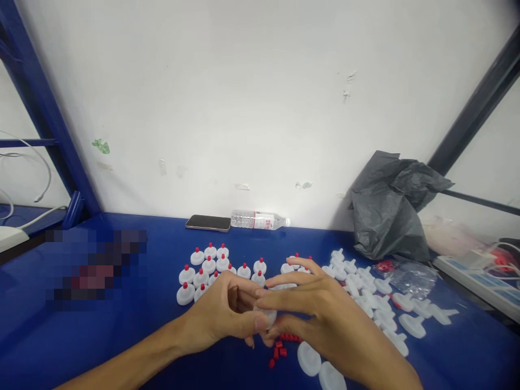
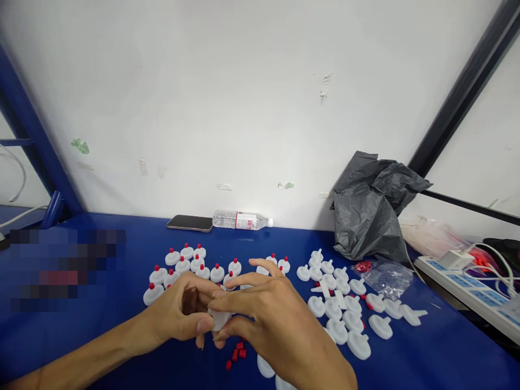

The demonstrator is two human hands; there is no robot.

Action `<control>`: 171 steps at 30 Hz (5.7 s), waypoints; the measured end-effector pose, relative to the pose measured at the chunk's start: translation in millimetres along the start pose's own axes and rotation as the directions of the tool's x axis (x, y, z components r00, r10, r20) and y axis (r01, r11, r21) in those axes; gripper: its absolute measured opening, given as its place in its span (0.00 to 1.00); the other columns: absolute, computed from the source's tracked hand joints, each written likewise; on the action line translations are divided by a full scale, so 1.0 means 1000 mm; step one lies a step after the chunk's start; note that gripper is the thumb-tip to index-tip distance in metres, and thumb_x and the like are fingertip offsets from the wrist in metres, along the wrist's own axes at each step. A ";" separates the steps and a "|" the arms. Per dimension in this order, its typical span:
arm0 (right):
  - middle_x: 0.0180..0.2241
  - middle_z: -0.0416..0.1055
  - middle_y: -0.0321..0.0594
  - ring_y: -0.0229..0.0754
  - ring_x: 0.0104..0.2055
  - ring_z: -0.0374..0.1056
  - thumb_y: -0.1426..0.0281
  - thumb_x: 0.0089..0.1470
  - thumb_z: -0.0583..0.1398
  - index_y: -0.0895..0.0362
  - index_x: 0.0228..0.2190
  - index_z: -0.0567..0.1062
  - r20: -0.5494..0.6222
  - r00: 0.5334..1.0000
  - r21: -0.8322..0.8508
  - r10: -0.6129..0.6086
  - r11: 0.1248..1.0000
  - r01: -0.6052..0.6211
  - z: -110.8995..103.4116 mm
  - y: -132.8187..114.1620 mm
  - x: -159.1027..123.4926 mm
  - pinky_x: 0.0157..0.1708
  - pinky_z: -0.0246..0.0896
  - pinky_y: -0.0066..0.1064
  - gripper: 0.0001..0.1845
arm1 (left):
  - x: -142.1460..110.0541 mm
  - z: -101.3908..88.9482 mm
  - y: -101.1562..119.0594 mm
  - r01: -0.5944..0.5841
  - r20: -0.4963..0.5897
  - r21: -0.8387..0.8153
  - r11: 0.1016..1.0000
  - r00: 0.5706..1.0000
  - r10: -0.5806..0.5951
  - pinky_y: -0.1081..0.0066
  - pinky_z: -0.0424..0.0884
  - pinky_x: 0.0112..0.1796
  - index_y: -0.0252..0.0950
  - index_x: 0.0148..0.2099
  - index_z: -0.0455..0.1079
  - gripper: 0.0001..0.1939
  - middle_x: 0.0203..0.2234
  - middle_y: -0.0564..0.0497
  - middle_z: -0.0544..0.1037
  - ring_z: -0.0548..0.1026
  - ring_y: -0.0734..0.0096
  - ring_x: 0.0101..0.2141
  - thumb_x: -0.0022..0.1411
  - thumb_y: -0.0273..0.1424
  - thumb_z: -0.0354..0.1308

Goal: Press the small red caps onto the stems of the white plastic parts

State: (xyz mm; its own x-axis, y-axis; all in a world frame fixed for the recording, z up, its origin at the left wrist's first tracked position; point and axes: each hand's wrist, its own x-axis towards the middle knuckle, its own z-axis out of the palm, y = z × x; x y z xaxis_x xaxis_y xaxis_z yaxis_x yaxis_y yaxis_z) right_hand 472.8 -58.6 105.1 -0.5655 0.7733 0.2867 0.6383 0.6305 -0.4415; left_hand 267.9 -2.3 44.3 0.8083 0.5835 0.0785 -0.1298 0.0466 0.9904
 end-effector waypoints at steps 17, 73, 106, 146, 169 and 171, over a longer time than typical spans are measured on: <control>0.42 0.82 0.25 0.40 0.47 0.76 0.70 0.56 0.70 0.37 0.49 0.79 -0.061 0.997 0.061 0.046 0.997 -0.043 -0.001 0.005 -0.008 0.61 0.58 0.35 0.21 | -0.001 0.004 0.001 0.032 -0.035 0.068 0.997 0.999 -0.029 0.72 0.71 0.34 0.30 0.42 0.79 0.18 0.31 0.45 0.81 0.78 0.67 0.31 0.57 0.40 0.71; 0.47 0.71 0.38 0.42 0.43 0.71 0.66 0.68 0.53 0.48 0.48 0.73 -0.008 0.898 -0.015 0.440 0.898 -0.440 -0.025 0.053 -0.041 0.47 0.65 0.37 0.12 | -0.009 0.021 -0.019 -0.329 0.274 0.925 0.190 0.924 0.266 0.64 0.68 0.46 0.39 0.46 0.72 0.08 0.44 0.49 0.72 0.70 0.63 0.44 0.64 0.27 0.62; 0.49 0.78 0.29 0.43 0.51 0.74 0.61 0.64 0.62 0.42 0.48 0.75 -0.109 0.974 -0.030 0.196 0.979 -0.201 -0.009 0.010 -0.016 0.53 0.66 0.35 0.11 | 0.000 0.014 -0.010 -0.235 -0.236 0.797 0.556 0.726 0.646 0.79 0.73 0.28 0.40 0.42 0.79 0.05 0.29 0.56 0.82 0.76 0.77 0.25 0.64 0.26 0.66; 0.50 0.79 0.32 0.46 0.53 0.73 0.64 0.62 0.63 0.45 0.49 0.78 -0.079 0.963 -0.077 0.257 0.962 -0.263 -0.002 0.014 -0.017 0.57 0.63 0.38 0.13 | -0.007 0.010 -0.006 -0.171 0.023 0.957 0.233 0.849 0.528 0.72 0.55 0.23 0.36 0.29 0.66 0.13 0.18 0.57 0.70 0.64 0.79 0.18 0.69 0.26 0.52; 0.38 0.78 0.35 0.46 0.42 0.72 0.68 0.56 0.63 0.49 0.34 0.78 0.144 0.825 -0.147 0.546 0.836 -0.528 -0.004 0.069 -0.035 0.38 0.61 0.33 0.03 | -0.010 -0.009 -0.001 -0.095 0.116 0.978 -0.188 0.988 0.103 0.66 0.43 0.23 0.38 0.24 0.59 0.05 0.16 0.53 0.68 0.62 0.68 0.15 0.51 0.29 0.52; 0.38 0.78 0.35 0.47 0.43 0.72 0.69 0.56 0.63 0.48 0.35 0.79 0.136 0.817 -0.154 0.561 0.826 -0.542 -0.004 0.071 -0.035 0.39 0.61 0.34 0.05 | -0.010 -0.008 0.000 -0.085 0.101 0.978 -0.193 0.992 0.072 0.66 0.44 0.23 0.38 0.26 0.61 0.05 0.17 0.52 0.68 0.63 0.67 0.16 0.53 0.29 0.52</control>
State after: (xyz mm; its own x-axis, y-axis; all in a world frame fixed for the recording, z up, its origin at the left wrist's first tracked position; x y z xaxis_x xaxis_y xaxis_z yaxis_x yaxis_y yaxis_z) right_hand 539.9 -40.4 67.4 -0.1744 0.9762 -0.1288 0.9143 0.1120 -0.3893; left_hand 255.0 -1.9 42.2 0.8507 0.5007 0.1602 0.5174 -0.8513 -0.0868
